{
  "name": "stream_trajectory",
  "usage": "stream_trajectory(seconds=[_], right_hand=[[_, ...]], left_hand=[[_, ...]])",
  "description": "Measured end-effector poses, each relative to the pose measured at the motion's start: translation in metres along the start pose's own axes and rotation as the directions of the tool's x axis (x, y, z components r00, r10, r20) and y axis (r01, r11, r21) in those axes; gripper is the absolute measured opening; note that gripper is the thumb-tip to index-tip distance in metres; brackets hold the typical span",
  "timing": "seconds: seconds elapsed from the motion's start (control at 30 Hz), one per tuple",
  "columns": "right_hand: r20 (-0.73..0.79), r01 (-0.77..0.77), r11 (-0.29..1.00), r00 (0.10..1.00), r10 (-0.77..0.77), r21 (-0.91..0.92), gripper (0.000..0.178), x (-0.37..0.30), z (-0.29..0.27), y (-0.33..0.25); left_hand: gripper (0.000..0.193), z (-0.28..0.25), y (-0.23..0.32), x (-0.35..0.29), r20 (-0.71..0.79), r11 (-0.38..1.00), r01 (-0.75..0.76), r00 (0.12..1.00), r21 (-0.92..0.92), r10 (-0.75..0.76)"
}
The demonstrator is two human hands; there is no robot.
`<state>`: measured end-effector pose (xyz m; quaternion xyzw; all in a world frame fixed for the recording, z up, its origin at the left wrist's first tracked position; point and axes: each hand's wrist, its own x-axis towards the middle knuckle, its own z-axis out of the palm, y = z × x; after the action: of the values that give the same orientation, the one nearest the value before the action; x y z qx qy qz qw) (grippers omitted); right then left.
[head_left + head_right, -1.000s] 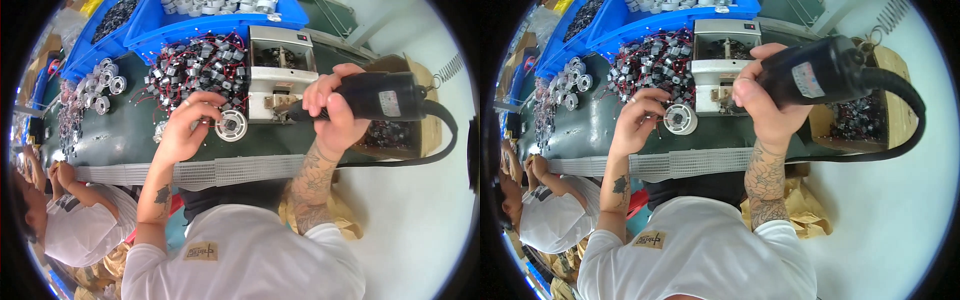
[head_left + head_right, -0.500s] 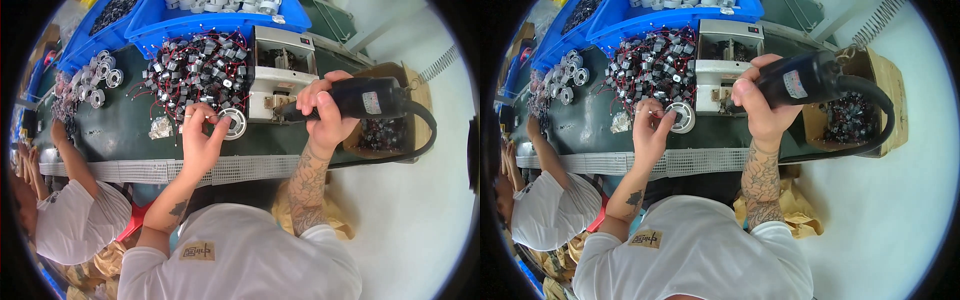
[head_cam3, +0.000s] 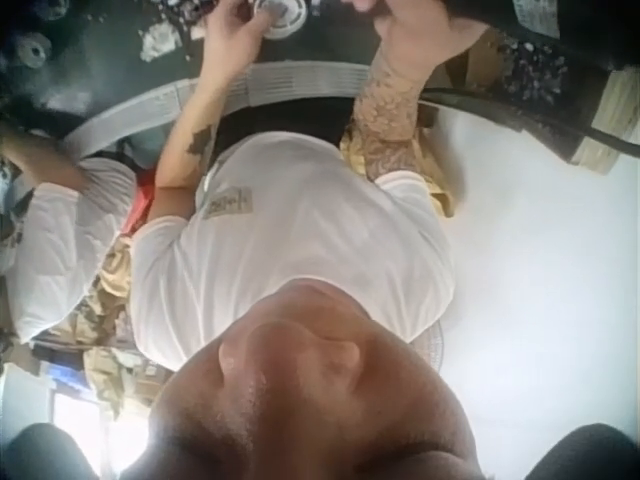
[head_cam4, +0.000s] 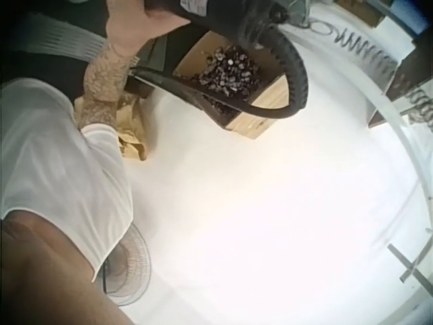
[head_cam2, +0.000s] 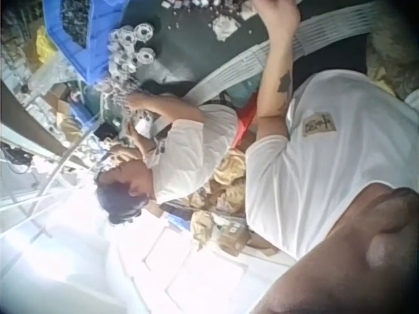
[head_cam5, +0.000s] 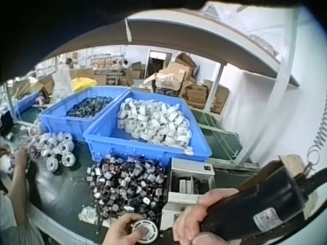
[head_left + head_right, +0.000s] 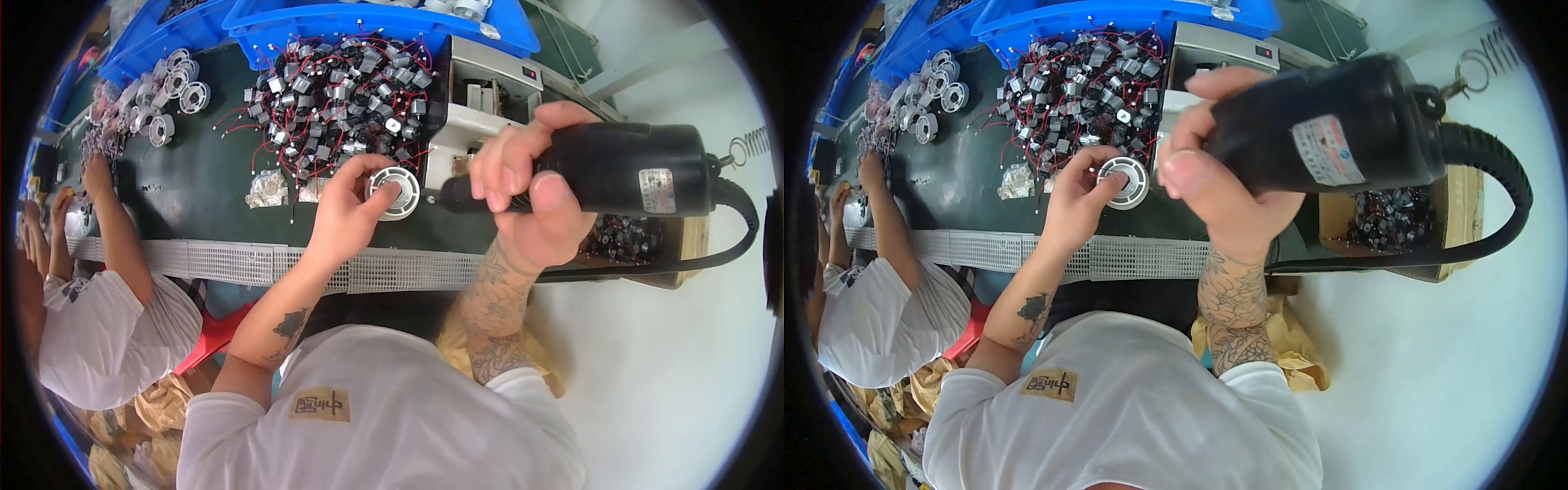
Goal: Assembling electronic motor components using an electric screwdriver on a factory production line.
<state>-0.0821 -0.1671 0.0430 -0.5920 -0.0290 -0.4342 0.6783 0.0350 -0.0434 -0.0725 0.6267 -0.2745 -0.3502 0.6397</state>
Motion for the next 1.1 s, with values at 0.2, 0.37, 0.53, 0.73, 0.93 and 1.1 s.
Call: stream_trajectory(seconds=[0.2, 0.37, 0.53, 0.73, 0.93, 1.1], right_hand=[[-0.097, 0.028, 0.998, 0.995, -0.022, 0.063, 0.041, 0.007, 0.012, 0.025], [-0.069, -0.095, 0.987, 0.992, 0.105, 0.127, 0.039, 0.005, 0.014, 0.028], [0.057, -0.024, 0.989, 0.998, 0.033, -0.144, 0.040, 0.006, 0.010, 0.032], [-0.037, -0.035, 0.996, 0.999, 0.038, 0.087, 0.036, 0.004, 0.022, 0.034], [0.051, -0.051, 0.985, 0.997, 0.060, -0.164, 0.041, 0.013, 0.015, 0.030], [0.077, -0.037, 0.989, 0.996, 0.048, -0.143, 0.042, 0.010, 0.011, 0.030]], left_hand=[[0.025, 0.001, 0.007, -0.003, -0.012, 0.999, -0.021, 1.000, 0.032, 0.021], [0.025, 0.000, 0.006, -0.005, -0.006, 0.997, -0.033, 0.999, 0.066, 0.033], [0.026, 0.001, 0.001, -0.004, -0.020, 0.996, -0.042, 0.999, 0.075, 0.044], [0.025, 0.001, -0.003, -0.003, -0.039, 0.991, -0.127, 0.991, 0.034, 0.128], [0.025, 0.002, 0.003, -0.004, -0.024, 0.997, -0.055, 0.998, 0.048, 0.057], [0.025, 0.002, -0.001, -0.005, -0.030, 0.992, -0.094, 0.995, 0.086, 0.097]])
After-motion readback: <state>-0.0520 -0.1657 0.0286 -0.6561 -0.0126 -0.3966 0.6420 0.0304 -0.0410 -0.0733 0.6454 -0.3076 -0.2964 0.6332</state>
